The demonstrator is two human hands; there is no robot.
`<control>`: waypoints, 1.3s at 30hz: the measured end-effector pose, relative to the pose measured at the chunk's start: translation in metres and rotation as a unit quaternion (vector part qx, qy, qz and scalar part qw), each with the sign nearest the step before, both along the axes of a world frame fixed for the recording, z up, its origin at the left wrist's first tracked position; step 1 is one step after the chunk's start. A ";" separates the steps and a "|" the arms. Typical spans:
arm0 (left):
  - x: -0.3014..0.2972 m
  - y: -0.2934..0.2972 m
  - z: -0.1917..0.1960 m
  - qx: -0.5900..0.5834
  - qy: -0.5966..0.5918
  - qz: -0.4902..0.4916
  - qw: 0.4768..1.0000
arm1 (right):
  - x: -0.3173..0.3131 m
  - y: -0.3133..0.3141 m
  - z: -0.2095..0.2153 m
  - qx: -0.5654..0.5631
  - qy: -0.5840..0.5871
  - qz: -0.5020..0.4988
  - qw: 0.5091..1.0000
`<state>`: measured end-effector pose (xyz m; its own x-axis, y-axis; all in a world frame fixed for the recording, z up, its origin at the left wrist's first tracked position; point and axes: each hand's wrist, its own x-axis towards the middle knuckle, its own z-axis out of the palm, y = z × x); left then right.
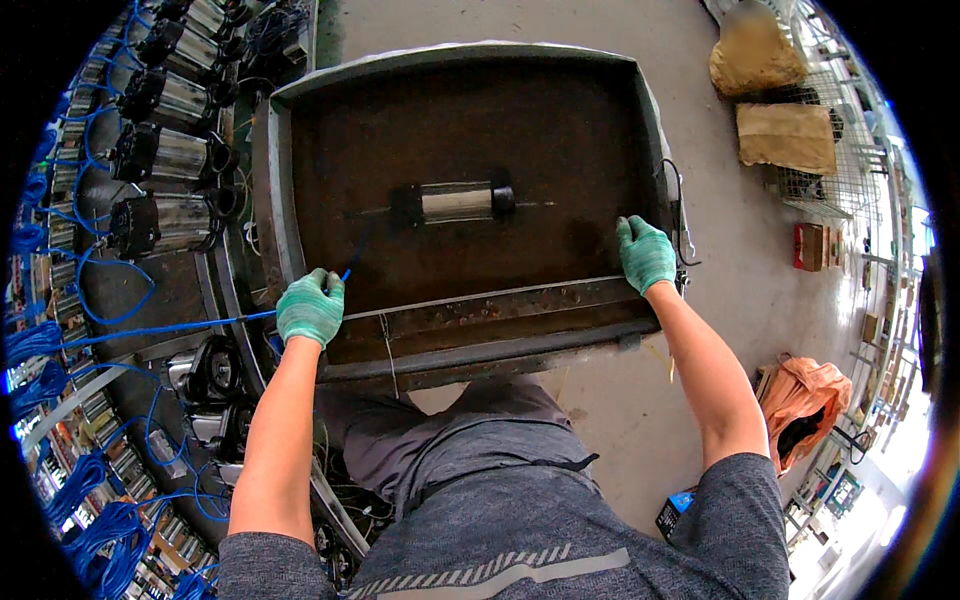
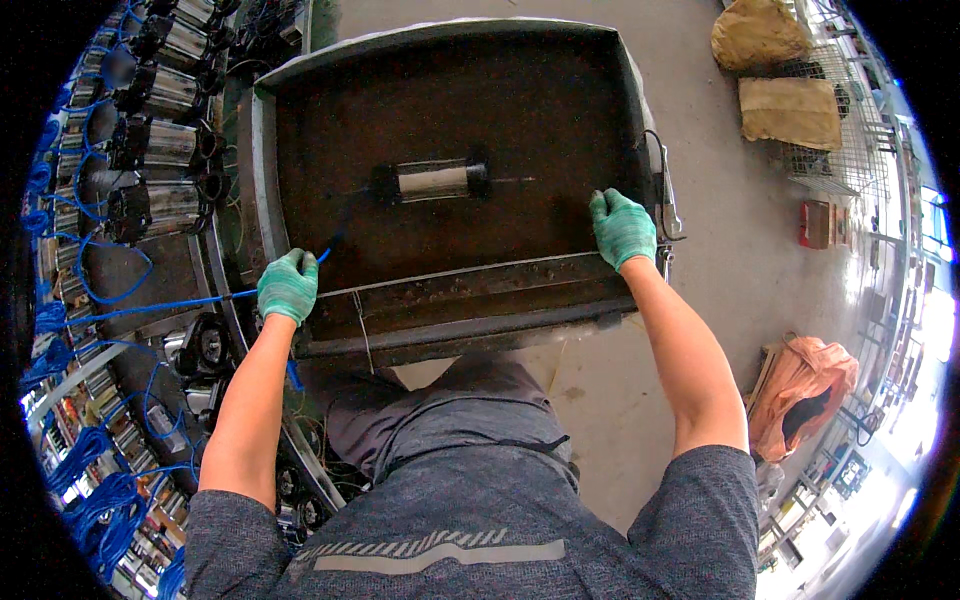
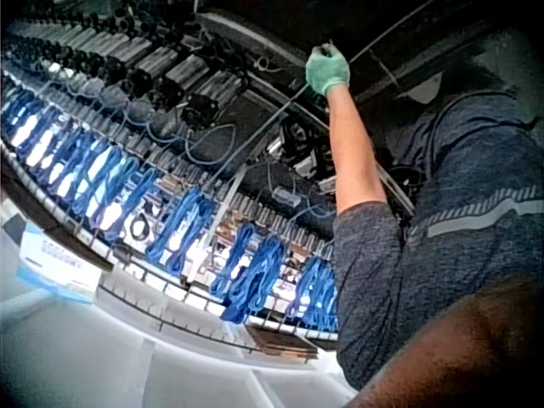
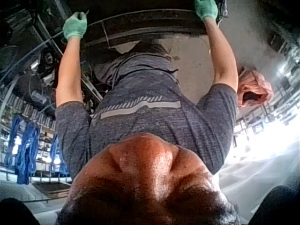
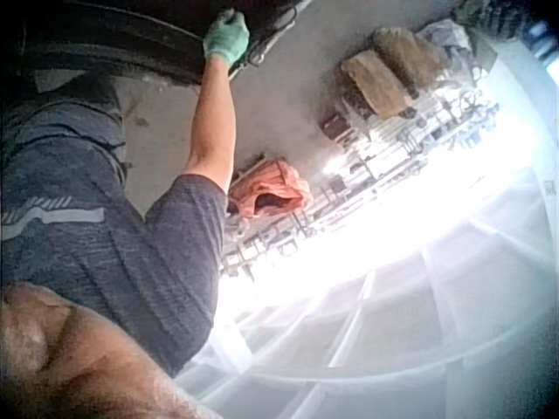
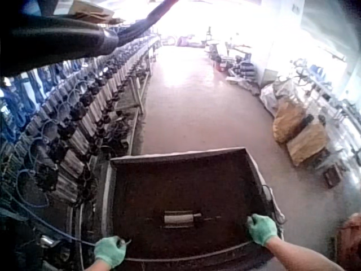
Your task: The person repeatedly picks up cylindrical pumps from a rack, connects a blue hose, and submerges them in a water-filled tray to test for leaks or operation. After testing, the person removes the hose and places the pump back on the rack.
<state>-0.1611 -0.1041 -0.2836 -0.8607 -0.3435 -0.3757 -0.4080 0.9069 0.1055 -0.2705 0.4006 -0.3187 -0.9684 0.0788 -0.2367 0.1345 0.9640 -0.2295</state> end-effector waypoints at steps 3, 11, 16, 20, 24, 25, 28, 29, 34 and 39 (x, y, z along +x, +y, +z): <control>0.001 -0.001 -0.001 0.000 -0.001 0.003 1.000 | -0.001 -0.001 0.003 -0.006 0.008 0.005 1.000; 0.002 -0.004 -0.008 0.000 0.008 -0.003 1.000 | -0.001 -0.004 0.007 0.000 0.001 -0.003 1.000; 0.003 -0.005 -0.008 -0.002 0.005 -0.003 1.000 | -0.001 -0.004 0.008 0.005 -0.009 -0.007 1.000; 0.001 -0.003 -0.006 -0.002 -0.005 -0.002 1.000 | -0.001 -0.004 0.007 0.009 -0.011 -0.007 1.000; 0.003 -0.005 -0.009 -0.003 0.008 -0.007 1.000 | -0.001 -0.004 0.008 0.005 -0.006 -0.005 1.000; 0.003 -0.005 -0.009 -0.001 0.011 -0.007 1.000 | 0.000 -0.004 0.007 0.004 -0.003 -0.005 1.000; 0.003 -0.005 -0.009 0.002 0.014 -0.004 1.000 | 0.000 -0.004 0.007 0.008 -0.001 -0.008 1.000; 0.003 -0.005 -0.009 0.003 0.013 -0.003 1.000 | 0.000 -0.004 0.006 0.011 -0.003 -0.008 1.000; 0.002 -0.003 -0.006 -0.001 0.004 -0.003 1.000 | -0.001 -0.004 0.006 0.012 0.001 -0.001 1.000; 0.003 -0.004 -0.007 -0.003 0.009 -0.001 1.000 | 0.000 -0.004 0.006 0.007 0.007 -0.006 1.000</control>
